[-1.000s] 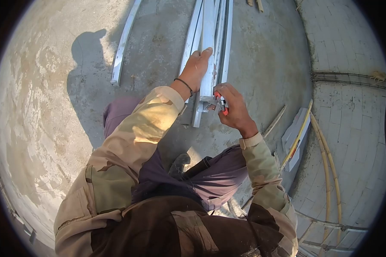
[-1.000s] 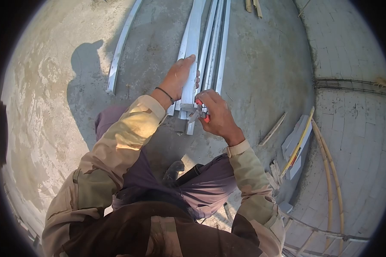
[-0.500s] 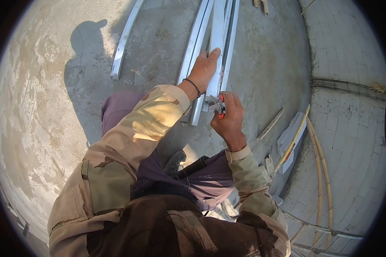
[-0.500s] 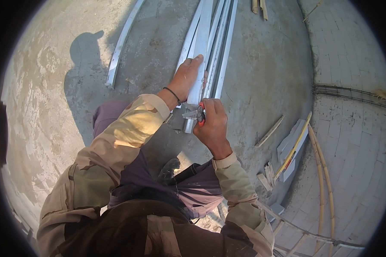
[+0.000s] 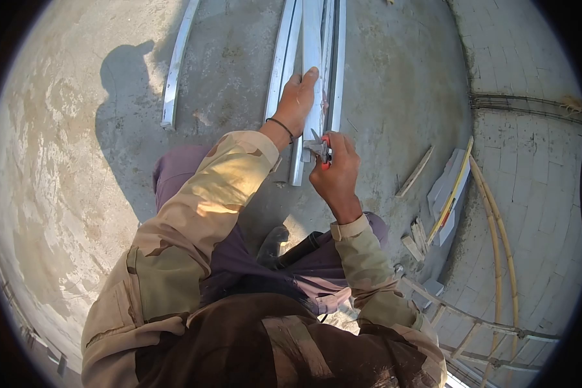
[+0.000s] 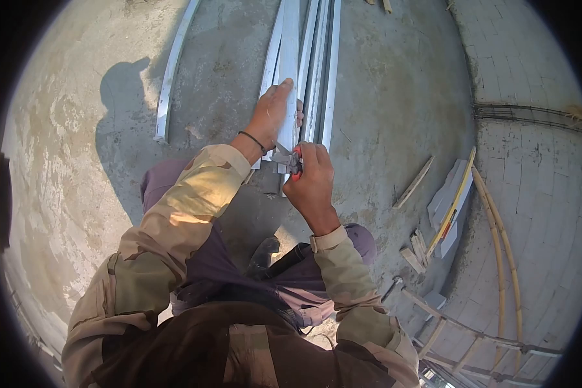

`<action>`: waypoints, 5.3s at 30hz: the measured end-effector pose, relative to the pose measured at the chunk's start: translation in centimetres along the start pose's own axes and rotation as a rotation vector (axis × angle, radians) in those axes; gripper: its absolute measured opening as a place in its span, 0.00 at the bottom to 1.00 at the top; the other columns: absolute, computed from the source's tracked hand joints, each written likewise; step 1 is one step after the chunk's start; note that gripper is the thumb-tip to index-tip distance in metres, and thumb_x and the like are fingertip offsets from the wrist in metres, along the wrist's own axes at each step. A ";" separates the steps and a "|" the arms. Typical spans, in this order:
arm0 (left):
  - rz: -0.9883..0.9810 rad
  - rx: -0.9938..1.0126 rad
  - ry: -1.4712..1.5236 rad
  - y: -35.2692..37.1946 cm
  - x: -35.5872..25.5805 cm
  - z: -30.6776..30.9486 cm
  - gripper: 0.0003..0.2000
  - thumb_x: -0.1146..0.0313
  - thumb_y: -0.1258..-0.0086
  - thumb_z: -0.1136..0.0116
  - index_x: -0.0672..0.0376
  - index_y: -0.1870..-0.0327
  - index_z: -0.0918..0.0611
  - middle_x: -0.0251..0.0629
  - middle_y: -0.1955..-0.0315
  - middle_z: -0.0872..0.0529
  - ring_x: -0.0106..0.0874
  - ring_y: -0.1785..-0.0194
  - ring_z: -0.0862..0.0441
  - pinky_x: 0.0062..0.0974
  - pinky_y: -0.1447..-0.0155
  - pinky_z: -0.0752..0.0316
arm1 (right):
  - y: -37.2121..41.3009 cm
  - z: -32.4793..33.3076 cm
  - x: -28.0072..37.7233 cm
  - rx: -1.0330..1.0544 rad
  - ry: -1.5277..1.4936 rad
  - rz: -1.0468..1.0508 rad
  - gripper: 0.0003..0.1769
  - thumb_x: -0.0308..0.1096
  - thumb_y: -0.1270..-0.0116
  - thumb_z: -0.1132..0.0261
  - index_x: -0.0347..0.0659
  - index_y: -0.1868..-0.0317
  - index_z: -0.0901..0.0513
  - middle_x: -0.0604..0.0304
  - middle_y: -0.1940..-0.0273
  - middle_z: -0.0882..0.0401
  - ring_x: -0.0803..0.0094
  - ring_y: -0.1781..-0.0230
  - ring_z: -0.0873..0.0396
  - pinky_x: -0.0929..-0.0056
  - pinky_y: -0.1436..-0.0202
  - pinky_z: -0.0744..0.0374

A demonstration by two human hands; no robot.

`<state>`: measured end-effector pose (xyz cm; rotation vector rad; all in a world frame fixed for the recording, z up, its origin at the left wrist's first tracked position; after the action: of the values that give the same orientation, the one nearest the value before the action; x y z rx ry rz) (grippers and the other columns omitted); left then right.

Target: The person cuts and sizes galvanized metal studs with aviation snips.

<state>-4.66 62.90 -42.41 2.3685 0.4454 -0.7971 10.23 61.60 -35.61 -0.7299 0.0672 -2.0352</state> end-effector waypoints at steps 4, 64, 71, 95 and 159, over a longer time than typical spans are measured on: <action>0.142 0.094 0.100 -0.4 0.0 0.5 0.22 0.46 0.19 0.46 0.60 0.47 0.25 0.40 0.67 0.18 0.29 0.70 0.20 0.29 0.66 0.19 | -0.4 2.8 -1.4 0.139 -0.280 -0.145 0.15 0.17 0.41 0.30 0.33 0.53 0.20 0.45 0.60 0.16 0.48 0.62 0.17 0.59 0.54 0.19; 0.269 0.201 0.107 -2.7 2.6 7.2 0.13 0.62 0.25 0.37 0.61 0.50 0.23 0.29 0.74 0.25 0.24 0.72 0.27 0.24 0.68 0.25 | 12.9 -6.5 2.3 0.485 -1.591 -1.126 0.19 0.23 0.32 0.35 0.36 0.41 0.21 0.54 0.51 0.15 0.66 0.47 0.17 0.65 0.42 0.21; 0.270 0.169 0.044 -3.2 3.2 8.5 0.12 0.63 0.25 0.37 0.60 0.52 0.22 0.29 0.75 0.25 0.24 0.72 0.27 0.25 0.68 0.26 | 12.8 -7.2 2.3 0.495 -1.267 -1.066 0.03 0.26 0.30 0.36 0.37 0.59 0.22 0.60 0.67 0.21 0.71 0.66 0.19 0.69 0.59 0.22; 0.271 0.109 -0.038 -2.7 3.7 8.1 0.09 0.65 0.26 0.38 0.59 0.54 0.22 0.29 0.75 0.24 0.24 0.73 0.26 0.24 0.67 0.25 | 13.2 -7.7 1.5 0.506 -1.303 -1.125 0.02 0.26 0.29 0.37 0.39 0.62 0.23 0.58 0.72 0.21 0.68 0.76 0.21 0.68 0.70 0.22; 0.299 0.157 0.060 -2.7 3.5 9.2 0.07 0.65 0.26 0.39 0.56 0.56 0.22 0.29 0.76 0.24 0.24 0.73 0.26 0.24 0.68 0.25 | 12.8 -7.0 4.0 0.492 -1.521 -1.335 0.09 0.32 0.24 0.38 0.42 0.64 0.27 0.63 0.79 0.29 0.72 0.84 0.30 0.69 0.83 0.32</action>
<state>-7.27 59.63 -51.70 2.5286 0.0484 -0.6427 14.80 49.67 -43.66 -2.0570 -2.1377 -1.7236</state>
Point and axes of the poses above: each hand's wrist, its own y-axis away from the middle knuckle, its own z-axis out of the back of the hand, x = y × z, the point moved 3 cm from there along -y, towards the middle knuckle
